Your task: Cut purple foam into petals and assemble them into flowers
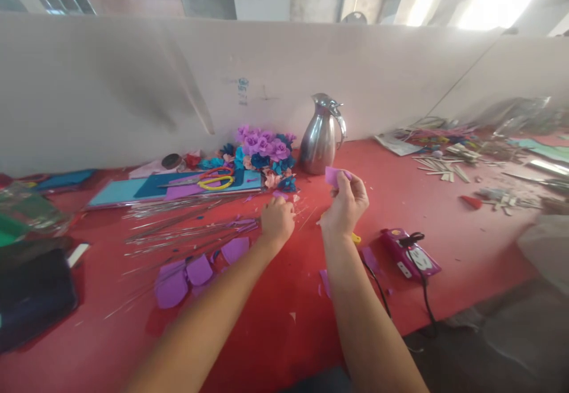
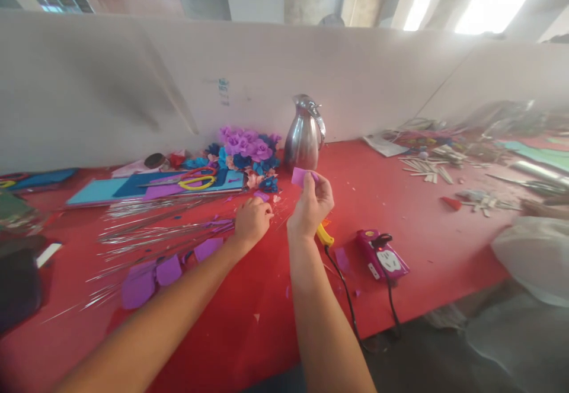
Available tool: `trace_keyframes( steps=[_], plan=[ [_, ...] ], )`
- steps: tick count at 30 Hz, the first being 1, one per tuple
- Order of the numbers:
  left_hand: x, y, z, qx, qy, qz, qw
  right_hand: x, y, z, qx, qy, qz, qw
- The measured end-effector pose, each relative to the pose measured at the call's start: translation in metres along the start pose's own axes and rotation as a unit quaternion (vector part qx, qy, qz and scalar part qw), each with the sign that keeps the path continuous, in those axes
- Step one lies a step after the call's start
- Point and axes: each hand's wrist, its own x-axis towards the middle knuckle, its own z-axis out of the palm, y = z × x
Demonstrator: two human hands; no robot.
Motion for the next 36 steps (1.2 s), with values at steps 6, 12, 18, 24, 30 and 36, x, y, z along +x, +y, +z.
trace_keyframes(
  steps=[6, 12, 18, 24, 30, 36],
  plan=[
    [-0.013, 0.012, -0.005, 0.087, -0.004, 0.057, 0.995, -0.001, 0.005, -0.002, -0.059, -0.018, 0.006, 0.998],
    [-0.014, 0.023, -0.004, 0.061, -0.038, -0.008, 0.997, -0.003, 0.010, -0.003, -0.089, -0.047, 0.004, 0.995],
    [-0.019, -0.010, -0.042, -0.067, -0.015, -0.103, 0.992, -0.008, 0.008, -0.002, -0.086, -0.079, 0.063, 0.991],
    [-0.067, -0.067, -0.088, -0.501, -0.056, -0.141, 0.852, -0.035, 0.015, 0.002, -0.180, -0.326, 0.232, 0.899],
    [-0.102, -0.089, -0.095, -0.552, -0.097, -0.159, 0.813, -0.069, 0.018, 0.003, -0.163, -0.490, 0.305, 0.800],
    [-0.106, -0.094, -0.092, -0.558, -0.098, -0.148, 0.811, -0.080, 0.019, 0.001, -0.179, -0.507, 0.291, 0.791]
  ],
)
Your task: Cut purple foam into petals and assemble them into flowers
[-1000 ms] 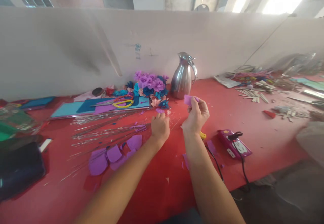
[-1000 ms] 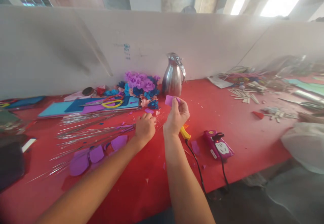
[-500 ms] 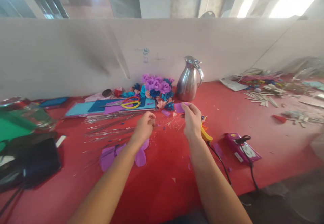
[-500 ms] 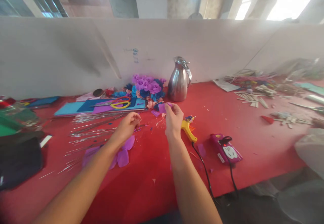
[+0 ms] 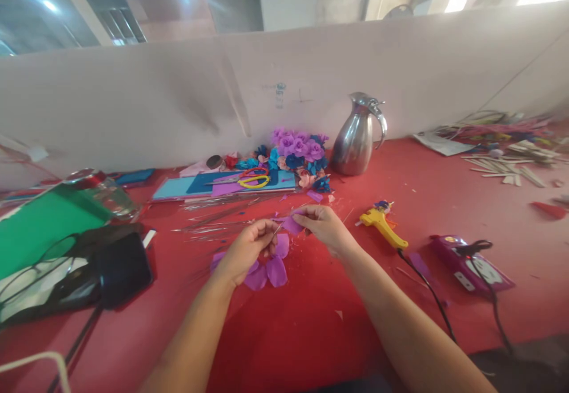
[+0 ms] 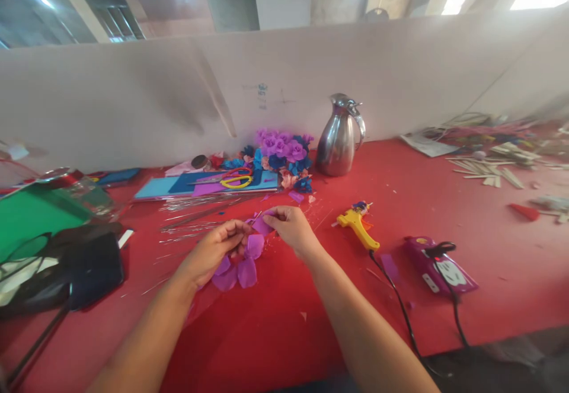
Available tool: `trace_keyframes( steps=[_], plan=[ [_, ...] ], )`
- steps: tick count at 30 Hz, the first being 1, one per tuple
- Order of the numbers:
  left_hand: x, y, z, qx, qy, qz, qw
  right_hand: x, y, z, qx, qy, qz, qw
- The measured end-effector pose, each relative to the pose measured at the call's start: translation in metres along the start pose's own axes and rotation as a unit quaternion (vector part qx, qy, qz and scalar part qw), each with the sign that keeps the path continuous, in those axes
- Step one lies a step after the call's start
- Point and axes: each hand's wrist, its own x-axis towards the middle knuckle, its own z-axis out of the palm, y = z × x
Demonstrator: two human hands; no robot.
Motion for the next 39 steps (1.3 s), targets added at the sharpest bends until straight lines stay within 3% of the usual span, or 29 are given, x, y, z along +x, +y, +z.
trace_keyframes(
  steps=[19, 27, 32, 34, 36, 37, 39],
  plan=[
    [-0.004, -0.002, 0.003, -0.024, 0.014, 0.005, 1.000, -0.002, 0.006, 0.009, -0.008, -0.009, -0.036, 0.999],
    [0.002, -0.006, 0.007, 0.068, 0.083, 0.061, 0.992, 0.000, 0.011, 0.015, -0.030, 0.004, -0.048, 0.998],
    [0.005, -0.005, 0.007, 0.020, 0.104, 0.024, 0.994, 0.002, 0.013, 0.021, -0.038, 0.002, -0.046, 0.998],
    [0.006, -0.006, 0.006, 0.007, 0.102, 0.014, 0.995, 0.003, 0.010, 0.017, -0.082, -0.002, -0.047, 0.995],
    [0.008, -0.007, 0.004, 0.011, 0.101, 0.008, 0.995, 0.002, 0.001, 0.005, -0.193, 0.006, -0.055, 0.980],
    [0.008, -0.007, 0.004, 0.017, 0.096, 0.003, 0.995, -0.001, -0.006, -0.004, -0.271, 0.019, -0.060, 0.960],
    [0.008, -0.008, 0.005, 0.032, 0.074, -0.013, 0.997, -0.010, -0.021, -0.028, -0.443, 0.067, -0.050, 0.893]
  ],
)
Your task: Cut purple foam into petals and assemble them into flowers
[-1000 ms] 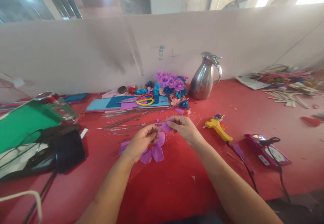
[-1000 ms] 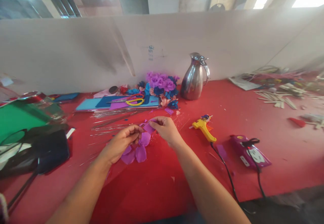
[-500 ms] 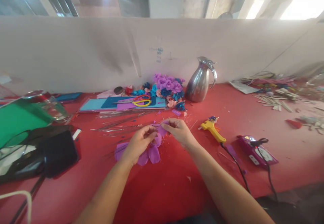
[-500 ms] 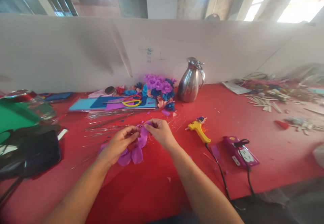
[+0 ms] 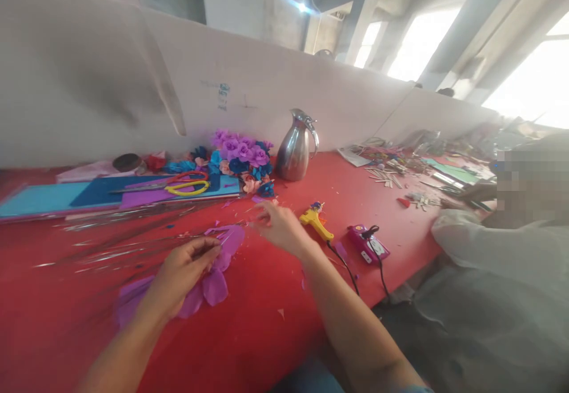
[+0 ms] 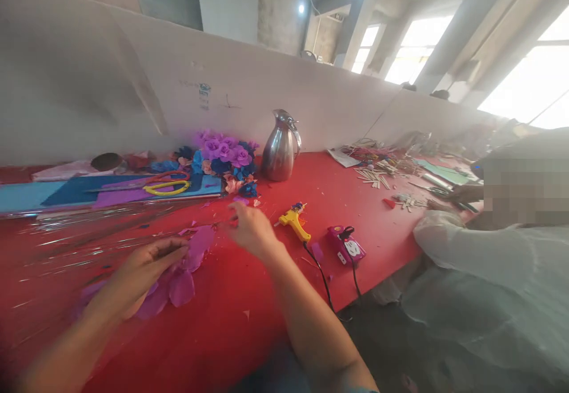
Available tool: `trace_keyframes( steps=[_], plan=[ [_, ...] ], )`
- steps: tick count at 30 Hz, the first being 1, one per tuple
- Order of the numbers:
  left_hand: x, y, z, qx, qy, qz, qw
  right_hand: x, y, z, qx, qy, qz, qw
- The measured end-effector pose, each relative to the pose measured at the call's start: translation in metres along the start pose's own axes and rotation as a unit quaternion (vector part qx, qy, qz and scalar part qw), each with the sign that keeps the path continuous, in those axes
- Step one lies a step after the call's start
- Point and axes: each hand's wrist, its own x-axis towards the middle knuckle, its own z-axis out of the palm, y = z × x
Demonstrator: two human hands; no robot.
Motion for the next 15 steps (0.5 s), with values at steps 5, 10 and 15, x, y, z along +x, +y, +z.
trace_keyframes(
  steps=[5, 10, 15],
  plan=[
    [-0.006, 0.000, 0.009, 0.112, -0.072, -0.007, 0.991, -0.029, 0.050, -0.054, -0.322, 0.029, 0.189, 0.927],
    [-0.005, -0.012, 0.021, 0.242, -0.105, 0.038, 0.964, -0.042, 0.096, -0.056, -0.355, -0.023, 0.251, 0.900],
    [-0.003, -0.021, 0.029, 0.347, -0.120, 0.061, 0.928, -0.033, 0.107, -0.048, -0.344, -0.005, 0.248, 0.906]
  ],
)
